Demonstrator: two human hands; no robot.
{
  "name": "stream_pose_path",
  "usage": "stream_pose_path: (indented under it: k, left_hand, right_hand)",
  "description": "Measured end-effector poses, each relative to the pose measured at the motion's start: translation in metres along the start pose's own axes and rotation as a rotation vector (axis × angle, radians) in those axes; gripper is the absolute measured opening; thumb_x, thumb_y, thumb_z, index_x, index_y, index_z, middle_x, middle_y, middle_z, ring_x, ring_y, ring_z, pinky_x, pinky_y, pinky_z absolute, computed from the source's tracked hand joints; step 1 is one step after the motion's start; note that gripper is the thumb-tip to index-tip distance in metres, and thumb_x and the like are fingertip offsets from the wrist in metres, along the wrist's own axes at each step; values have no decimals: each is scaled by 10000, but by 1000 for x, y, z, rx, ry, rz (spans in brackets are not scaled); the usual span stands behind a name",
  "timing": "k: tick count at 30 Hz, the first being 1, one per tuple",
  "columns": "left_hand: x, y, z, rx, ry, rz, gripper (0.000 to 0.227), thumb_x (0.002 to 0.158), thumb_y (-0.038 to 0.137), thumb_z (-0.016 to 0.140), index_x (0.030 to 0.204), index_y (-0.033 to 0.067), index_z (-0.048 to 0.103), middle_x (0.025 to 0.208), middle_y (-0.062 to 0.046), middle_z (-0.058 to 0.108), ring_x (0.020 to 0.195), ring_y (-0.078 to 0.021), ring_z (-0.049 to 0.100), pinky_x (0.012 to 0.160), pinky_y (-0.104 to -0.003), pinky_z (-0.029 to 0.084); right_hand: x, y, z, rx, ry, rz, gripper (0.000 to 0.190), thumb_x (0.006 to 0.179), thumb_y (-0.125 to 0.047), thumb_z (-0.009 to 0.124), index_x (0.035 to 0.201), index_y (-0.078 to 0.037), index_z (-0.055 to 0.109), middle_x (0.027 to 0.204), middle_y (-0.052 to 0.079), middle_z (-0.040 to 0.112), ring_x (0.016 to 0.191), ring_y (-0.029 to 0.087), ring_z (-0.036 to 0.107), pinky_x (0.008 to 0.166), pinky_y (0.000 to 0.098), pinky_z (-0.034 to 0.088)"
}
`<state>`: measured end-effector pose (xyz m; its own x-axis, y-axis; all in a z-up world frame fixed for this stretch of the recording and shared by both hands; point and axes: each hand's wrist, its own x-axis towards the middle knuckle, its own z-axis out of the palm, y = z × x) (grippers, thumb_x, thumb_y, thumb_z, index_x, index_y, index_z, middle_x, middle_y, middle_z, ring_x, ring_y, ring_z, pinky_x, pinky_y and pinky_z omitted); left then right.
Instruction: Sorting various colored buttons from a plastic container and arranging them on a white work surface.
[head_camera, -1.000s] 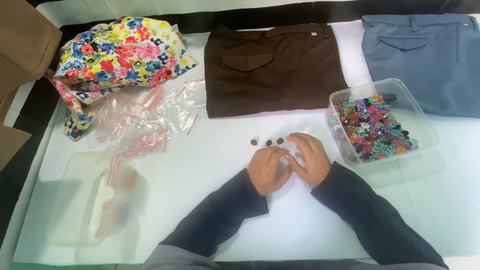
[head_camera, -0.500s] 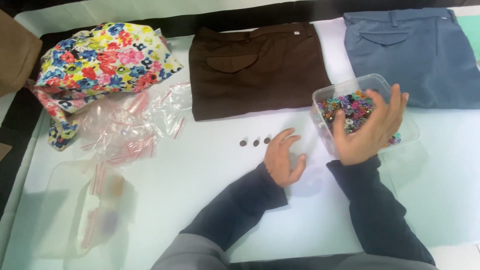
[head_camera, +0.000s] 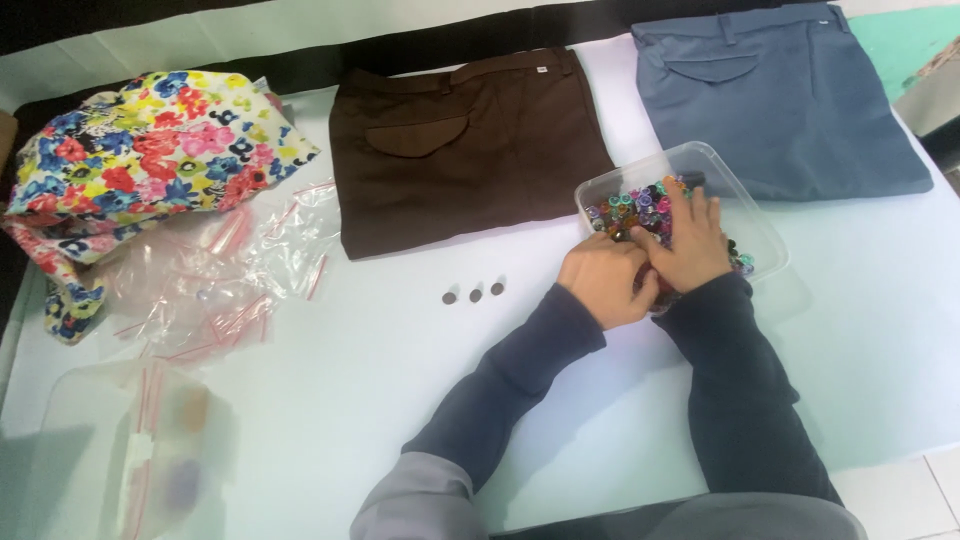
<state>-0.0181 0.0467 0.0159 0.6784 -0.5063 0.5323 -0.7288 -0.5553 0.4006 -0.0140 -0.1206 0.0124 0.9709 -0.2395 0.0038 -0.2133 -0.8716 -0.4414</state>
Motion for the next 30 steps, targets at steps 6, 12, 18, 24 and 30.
stream_pose_path:
  k: [6,12,18,24,30]
  left_hand:
    - [17,17,-1,90,-394,-200,369,721,435,553,861,147,736,730,-43,740,714,-198,707,842,-315,395]
    - [34,25,13,320,-545,-254,641,752,543,567,1181,71,634,964,-95,735,922,-281,672,940,-450,300]
    - [50,35,-4,376,-640,-320,814,720,636,553,1279,44,542,1060,-139,710,976,-310,618,971,-492,254]
    - [53,35,-2,358,-654,-392,722,768,530,560,1296,38,541,1088,-95,701,1007,-263,637,996,-470,243]
    - [46,27,17,365,-678,-386,669,796,509,514,1276,43,519,1109,-98,693,1044,-249,652,1038,-491,216]
  right_hand:
    - [19,28,29,-238,-124,16,655,1034,-664,311,1620,-377,246,1677,165,267,1533,418,244,1115,706,345]
    - [13,23,14,-172,-222,-29,502,1069,-436,407,1568,-398,376,1686,148,248,1517,447,261,1185,610,313]
    - [9,6,-12,-88,-346,-131,727,915,-226,604,1583,-371,357,1665,202,258,1457,542,313,1179,628,334]
    - [3,1,-20,-8,-366,-133,714,872,-241,656,1537,-351,421,1603,186,347,1397,507,436,1162,584,385]
    - [5,12,-15,96,-333,-145,646,860,-239,718,1475,-240,520,1464,222,504,1379,453,488,1155,552,396]
